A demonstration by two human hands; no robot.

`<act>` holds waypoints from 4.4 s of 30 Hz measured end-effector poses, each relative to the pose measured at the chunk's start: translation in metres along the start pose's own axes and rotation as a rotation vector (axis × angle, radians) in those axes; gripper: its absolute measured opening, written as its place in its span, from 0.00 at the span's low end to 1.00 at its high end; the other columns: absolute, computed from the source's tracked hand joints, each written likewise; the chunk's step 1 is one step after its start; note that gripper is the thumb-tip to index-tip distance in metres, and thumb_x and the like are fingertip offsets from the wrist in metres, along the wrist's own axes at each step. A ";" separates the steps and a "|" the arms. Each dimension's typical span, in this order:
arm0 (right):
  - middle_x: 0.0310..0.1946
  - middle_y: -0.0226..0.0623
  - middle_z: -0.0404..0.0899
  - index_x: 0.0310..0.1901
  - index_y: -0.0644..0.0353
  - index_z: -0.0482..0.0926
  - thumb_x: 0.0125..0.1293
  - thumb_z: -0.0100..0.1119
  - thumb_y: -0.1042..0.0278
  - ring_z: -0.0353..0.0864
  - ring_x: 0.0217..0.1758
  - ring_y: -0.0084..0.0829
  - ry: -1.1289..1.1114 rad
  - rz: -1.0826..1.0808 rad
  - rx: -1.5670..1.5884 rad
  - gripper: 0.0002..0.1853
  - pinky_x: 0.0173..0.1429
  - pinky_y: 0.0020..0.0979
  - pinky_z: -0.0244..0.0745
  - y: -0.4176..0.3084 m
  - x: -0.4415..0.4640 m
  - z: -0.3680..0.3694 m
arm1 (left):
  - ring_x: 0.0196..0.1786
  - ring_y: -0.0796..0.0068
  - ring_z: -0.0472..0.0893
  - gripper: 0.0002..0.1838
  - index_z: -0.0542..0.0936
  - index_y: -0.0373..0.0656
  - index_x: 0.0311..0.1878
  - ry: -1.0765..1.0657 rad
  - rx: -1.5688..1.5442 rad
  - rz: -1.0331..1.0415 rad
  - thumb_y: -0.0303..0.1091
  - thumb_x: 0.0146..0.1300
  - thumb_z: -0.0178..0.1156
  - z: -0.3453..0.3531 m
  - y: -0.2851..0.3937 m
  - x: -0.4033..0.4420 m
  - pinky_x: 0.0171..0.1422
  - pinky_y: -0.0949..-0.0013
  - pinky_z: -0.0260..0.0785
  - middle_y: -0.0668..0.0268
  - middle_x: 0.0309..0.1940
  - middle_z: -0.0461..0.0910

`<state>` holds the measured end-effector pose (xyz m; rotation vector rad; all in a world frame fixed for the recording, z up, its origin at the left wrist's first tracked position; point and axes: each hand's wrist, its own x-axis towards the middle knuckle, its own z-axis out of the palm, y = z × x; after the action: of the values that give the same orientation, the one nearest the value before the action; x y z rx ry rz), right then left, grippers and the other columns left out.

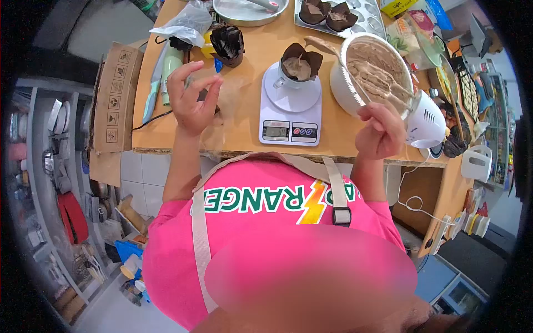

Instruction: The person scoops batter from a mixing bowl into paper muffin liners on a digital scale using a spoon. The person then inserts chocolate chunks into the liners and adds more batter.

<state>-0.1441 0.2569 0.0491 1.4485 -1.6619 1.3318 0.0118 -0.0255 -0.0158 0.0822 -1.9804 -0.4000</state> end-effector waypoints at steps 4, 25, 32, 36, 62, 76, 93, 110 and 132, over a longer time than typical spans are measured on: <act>0.23 0.43 0.79 0.42 0.67 0.79 0.71 0.49 0.70 0.76 0.22 0.29 -0.088 0.014 0.005 0.10 0.27 0.26 0.71 0.006 0.001 0.006 | 0.51 0.60 0.75 0.10 0.82 0.46 0.35 0.009 -0.017 0.001 0.27 0.49 0.72 0.002 0.002 0.001 0.55 0.62 0.67 0.62 0.48 0.77; 0.26 0.39 0.77 0.44 0.65 0.75 0.72 0.50 0.51 0.76 0.22 0.27 0.354 0.329 0.257 0.21 0.26 0.25 0.68 0.003 -0.018 0.003 | 0.51 0.59 0.75 0.11 0.82 0.47 0.35 -0.001 -0.018 -0.045 0.26 0.48 0.72 0.002 0.001 -0.002 0.55 0.61 0.67 0.62 0.48 0.77; 0.27 0.39 0.78 0.45 0.66 0.75 0.73 0.50 0.53 0.76 0.23 0.26 0.316 0.285 0.261 0.20 0.27 0.24 0.68 0.003 -0.016 0.007 | 0.51 0.60 0.75 0.11 0.82 0.47 0.35 0.005 -0.005 -0.006 0.27 0.48 0.72 0.000 0.001 0.000 0.55 0.61 0.67 0.62 0.49 0.77; 0.25 0.38 0.78 0.45 0.66 0.76 0.74 0.49 0.55 0.76 0.23 0.25 0.309 0.305 0.264 0.19 0.28 0.24 0.68 0.002 -0.017 0.007 | 0.51 0.60 0.75 0.10 0.82 0.47 0.35 -0.002 -0.005 -0.002 0.27 0.48 0.72 0.000 0.000 0.000 0.55 0.61 0.67 0.62 0.49 0.77; 0.27 0.43 0.79 0.46 0.69 0.76 0.74 0.49 0.57 0.76 0.24 0.25 0.463 0.359 0.294 0.18 0.26 0.23 0.67 0.014 -0.004 -0.026 | 0.50 0.60 0.76 0.10 0.82 0.47 0.35 0.007 -0.005 0.008 0.27 0.48 0.72 0.001 0.003 0.003 0.54 0.61 0.67 0.62 0.48 0.78; 0.35 0.41 0.82 0.51 0.62 0.80 0.64 0.54 0.78 0.80 0.37 0.36 -0.063 0.357 -0.607 0.14 0.41 0.31 0.74 0.031 -0.041 -0.074 | 0.52 0.60 0.75 0.11 0.82 0.46 0.35 -0.013 -0.037 0.008 0.26 0.48 0.72 0.007 0.004 0.003 0.55 0.61 0.67 0.61 0.49 0.78; 0.25 0.36 0.72 0.48 0.56 0.83 0.55 0.61 0.79 0.72 0.30 0.34 -0.281 0.306 -0.674 0.17 0.35 0.32 0.68 0.001 -0.038 -0.093 | 0.53 0.61 0.75 0.10 0.81 0.43 0.36 -0.026 -0.027 0.006 0.24 0.51 0.71 0.006 0.001 0.001 0.55 0.62 0.69 0.58 0.50 0.76; 0.30 0.44 0.83 0.43 0.68 0.73 0.74 0.47 0.62 0.82 0.30 0.28 0.390 0.808 -0.077 0.14 0.34 0.26 0.79 0.050 -0.031 -0.074 | 0.53 0.60 0.75 0.10 0.82 0.43 0.36 -0.057 -0.030 -0.005 0.24 0.51 0.71 0.009 0.000 0.002 0.56 0.62 0.69 0.58 0.50 0.76; 0.23 0.38 0.78 0.44 0.61 0.79 0.73 0.49 0.63 0.78 0.26 0.28 -0.067 0.561 -0.694 0.12 0.34 0.29 0.70 0.033 0.042 -0.106 | 0.53 0.60 0.75 0.11 0.81 0.43 0.37 -0.049 -0.001 -0.012 0.24 0.50 0.71 0.002 -0.001 -0.001 0.57 0.62 0.69 0.58 0.49 0.76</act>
<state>-0.2061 0.3351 0.1134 0.6479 -2.3634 0.7993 0.0103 -0.0257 -0.0180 0.0839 -2.0290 -0.4145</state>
